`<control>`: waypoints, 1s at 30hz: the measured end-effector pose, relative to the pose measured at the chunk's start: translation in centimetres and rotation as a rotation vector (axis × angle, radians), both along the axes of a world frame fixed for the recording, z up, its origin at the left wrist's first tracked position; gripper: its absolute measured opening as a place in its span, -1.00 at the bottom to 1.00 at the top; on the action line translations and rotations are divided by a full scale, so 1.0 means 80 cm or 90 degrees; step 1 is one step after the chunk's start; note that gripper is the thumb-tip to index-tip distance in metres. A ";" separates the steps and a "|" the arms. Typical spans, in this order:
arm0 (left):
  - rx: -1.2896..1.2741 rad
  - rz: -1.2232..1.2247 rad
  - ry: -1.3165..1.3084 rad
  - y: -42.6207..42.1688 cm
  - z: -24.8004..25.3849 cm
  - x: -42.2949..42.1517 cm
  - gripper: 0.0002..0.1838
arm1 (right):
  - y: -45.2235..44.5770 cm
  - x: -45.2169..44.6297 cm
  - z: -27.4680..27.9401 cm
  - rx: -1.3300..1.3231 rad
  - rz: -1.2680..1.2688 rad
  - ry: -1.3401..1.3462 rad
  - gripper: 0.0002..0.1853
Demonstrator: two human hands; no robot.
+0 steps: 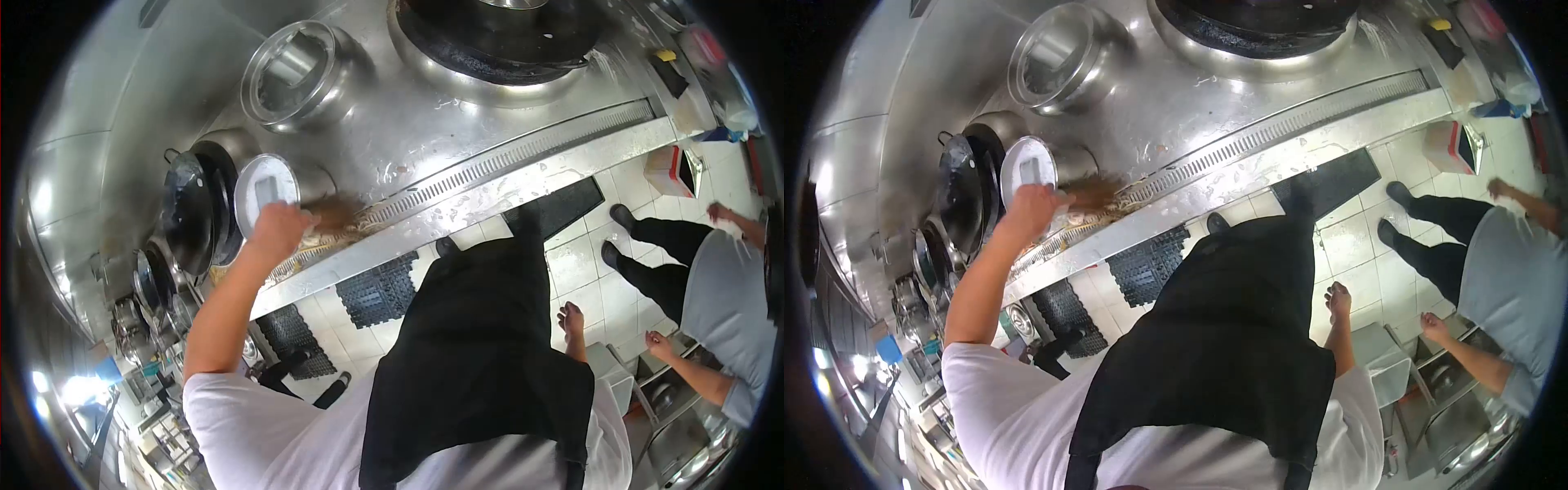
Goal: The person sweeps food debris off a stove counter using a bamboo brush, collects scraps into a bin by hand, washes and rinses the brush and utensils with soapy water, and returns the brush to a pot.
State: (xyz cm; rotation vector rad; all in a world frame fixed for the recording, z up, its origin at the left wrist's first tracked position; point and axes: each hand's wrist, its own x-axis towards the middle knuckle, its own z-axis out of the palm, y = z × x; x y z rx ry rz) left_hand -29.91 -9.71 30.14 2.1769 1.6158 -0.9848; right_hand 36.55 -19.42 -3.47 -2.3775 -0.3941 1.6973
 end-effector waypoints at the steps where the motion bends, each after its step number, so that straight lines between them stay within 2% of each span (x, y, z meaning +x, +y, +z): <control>1: 0.002 0.044 0.030 0.017 0.021 0.015 -0.50 | -0.007 -0.021 0.013 0.027 -0.008 0.003 -0.62; 3: 0.215 0.029 -0.116 0.065 0.013 0.057 -0.56 | 0.002 -0.053 0.029 0.053 0.018 0.019 -0.55; 4: 0.263 0.056 -0.169 0.085 -0.011 0.074 -0.60 | 0.017 -0.061 0.028 0.061 0.026 0.017 -0.55; 5: 0.247 0.105 -0.237 0.105 -0.045 0.087 -0.62 | 0.033 -0.068 0.029 0.076 0.093 0.037 -0.55; 7: 0.313 0.091 -0.206 0.115 -0.128 0.101 -0.60 | 0.070 -0.079 0.033 0.089 0.195 0.074 -0.52; 9: 0.243 0.162 -0.203 0.062 -0.160 0.086 -0.54 | 0.104 -0.082 0.043 0.156 0.198 0.116 -0.52; 10: 0.223 0.162 -0.191 0.018 -0.144 0.067 -0.47 | 0.118 -0.083 0.048 0.194 0.178 0.133 -0.53; 11: 0.095 0.209 -0.096 -0.014 -0.110 0.057 -0.43 | 0.123 -0.081 0.044 0.242 0.068 0.154 -0.55; 12: 0.109 0.216 -0.049 -0.057 -0.098 0.037 -0.34 | 0.123 -0.078 0.041 0.241 0.001 0.129 -0.56; 14: 0.095 0.216 -0.027 -0.103 -0.067 0.024 -0.26 | 0.111 -0.059 0.005 0.221 0.023 0.046 -0.59; 16: 0.049 0.337 0.020 -0.091 -0.011 0.041 -0.25 | 0.108 -0.056 -0.037 0.196 0.020 0.045 -0.64; 18: 0.140 0.367 -0.066 -0.043 -0.005 0.081 -0.30 | 0.147 -0.102 0.007 0.081 0.171 0.102 -0.64; 20: 0.311 0.261 -0.198 0.013 -0.044 0.115 -0.33 | 0.194 -0.161 0.056 0.061 0.407 0.137 -0.63; 21: 0.331 0.205 -0.250 0.048 -0.060 0.135 -0.34 | 0.224 -0.187 0.075 0.040 0.541 0.190 -0.62; 22: 0.280 0.233 -0.283 0.081 -0.075 0.157 -0.35 | 0.251 -0.214 0.093 0.016 0.679 0.245 -0.60; 23: 0.362 0.189 -0.265 0.100 -0.126 0.170 -0.35 | 0.271 -0.244 0.118 0.011 0.710 0.253 -0.60; 24: 0.271 0.280 -0.243 0.113 -0.131 0.180 -0.33 | 0.288 -0.275 0.149 -0.012 0.794 0.270 -0.60; 25: 0.299 0.357 -0.245 0.102 -0.156 0.169 -0.31 | 0.301 -0.298 0.181 -0.036 0.875 0.284 -0.61; 26: 0.329 0.423 -0.246 0.092 -0.186 0.156 -0.29 | 0.310 -0.315 0.210 -0.035 0.891 0.290 -0.61; 28: 0.274 0.568 -0.220 0.026 -0.181 0.111 -0.25 | 0.319 -0.334 0.255 0.141 0.838 0.303 -0.61; 30: 0.080 0.650 -0.088 -0.035 -0.143 0.076 -0.30 | 0.334 -0.360 0.272 0.183 0.744 0.326 -0.65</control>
